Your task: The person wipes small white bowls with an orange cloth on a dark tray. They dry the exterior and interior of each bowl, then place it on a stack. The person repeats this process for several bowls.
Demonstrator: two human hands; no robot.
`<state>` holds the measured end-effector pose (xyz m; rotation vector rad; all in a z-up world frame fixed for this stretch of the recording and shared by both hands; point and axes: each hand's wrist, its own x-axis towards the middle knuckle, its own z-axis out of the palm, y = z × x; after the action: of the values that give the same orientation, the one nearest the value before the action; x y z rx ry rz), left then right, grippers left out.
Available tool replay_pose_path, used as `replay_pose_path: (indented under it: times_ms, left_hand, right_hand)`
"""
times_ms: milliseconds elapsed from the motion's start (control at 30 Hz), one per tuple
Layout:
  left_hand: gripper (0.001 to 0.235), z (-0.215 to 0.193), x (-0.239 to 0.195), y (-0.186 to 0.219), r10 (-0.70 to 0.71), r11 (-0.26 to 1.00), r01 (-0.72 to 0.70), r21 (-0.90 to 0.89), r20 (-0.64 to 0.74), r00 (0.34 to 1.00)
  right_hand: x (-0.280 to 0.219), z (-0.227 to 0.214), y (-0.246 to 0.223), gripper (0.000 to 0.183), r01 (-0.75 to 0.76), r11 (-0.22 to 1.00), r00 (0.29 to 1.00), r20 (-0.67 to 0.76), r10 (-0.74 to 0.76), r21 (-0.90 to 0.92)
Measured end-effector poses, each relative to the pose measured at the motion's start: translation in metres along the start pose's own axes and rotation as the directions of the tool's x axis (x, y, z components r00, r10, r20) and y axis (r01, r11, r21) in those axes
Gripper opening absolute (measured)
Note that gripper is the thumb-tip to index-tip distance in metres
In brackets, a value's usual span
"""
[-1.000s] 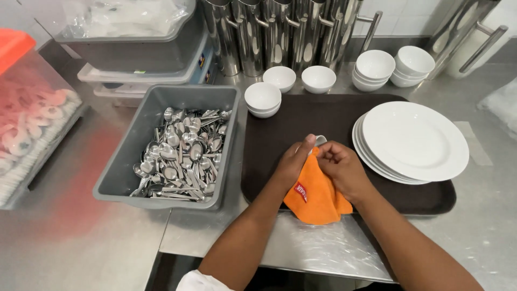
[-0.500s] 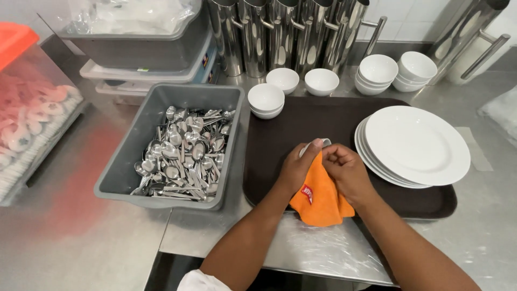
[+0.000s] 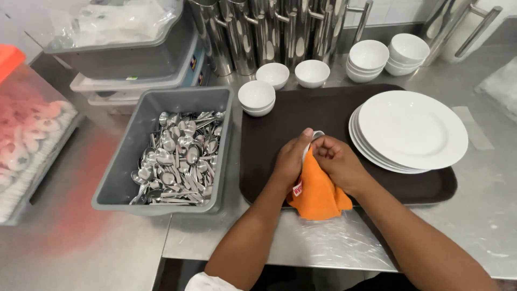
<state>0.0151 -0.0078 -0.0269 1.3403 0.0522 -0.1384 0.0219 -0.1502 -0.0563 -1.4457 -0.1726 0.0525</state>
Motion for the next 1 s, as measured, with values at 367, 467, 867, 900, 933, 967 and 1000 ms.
replay_pose_path:
  times_ms: [367, 467, 867, 900, 933, 967, 1000]
  left_hand:
    - [0.04, -0.003, -0.013, 0.013, 0.084, 0.996, -0.086, 0.032, 0.056, 0.995]
    - [0.037, -0.004, -0.014, 0.006, 0.053, 0.998, -0.052, -0.027, 0.038, 0.998]
    - [0.043, 0.003, -0.022, 0.015, 0.026, 1.0, -0.026, 0.002, 0.06, 0.998]
    - [0.044, -0.003, -0.017, 0.006, -0.009, 0.998, 0.013, -0.067, 0.057, 0.998]
    - [0.044, -0.006, -0.012, 0.001, -0.007, 0.998, 0.011, -0.068, 0.062, 0.998]
    - [0.046, -0.008, -0.008, -0.003, -0.037, 0.999, 0.039, -0.025, 0.052, 0.998]
    - [0.048, -0.011, -0.004, -0.008, -0.068, 0.998, 0.068, 0.016, 0.037, 0.997]
  right_hand:
    - [0.005, 0.002, -0.019, 0.016, 0.167, 0.673, 0.985, 0.144, -0.09, -0.721]
    - [-0.002, 0.005, -0.012, 0.005, -0.008, 0.931, 0.992, 0.111, 0.052, -0.364]
    - [-0.004, 0.001, -0.033, 0.008, 0.174, 0.637, 0.983, 0.166, -0.073, -0.751]
    - [-0.012, 0.004, -0.044, 0.005, 0.101, 0.731, 0.979, 0.2, 0.049, -0.675]
    - [-0.012, 0.003, -0.035, 0.005, 0.1, 0.728, 0.98, 0.196, 0.047, -0.678]
    - [-0.011, 0.002, -0.026, 0.005, 0.098, 0.836, 0.988, 0.15, -0.019, -0.541]
    - [-0.011, 0.001, -0.017, 0.007, 0.106, 0.916, 0.993, 0.096, -0.074, -0.386]
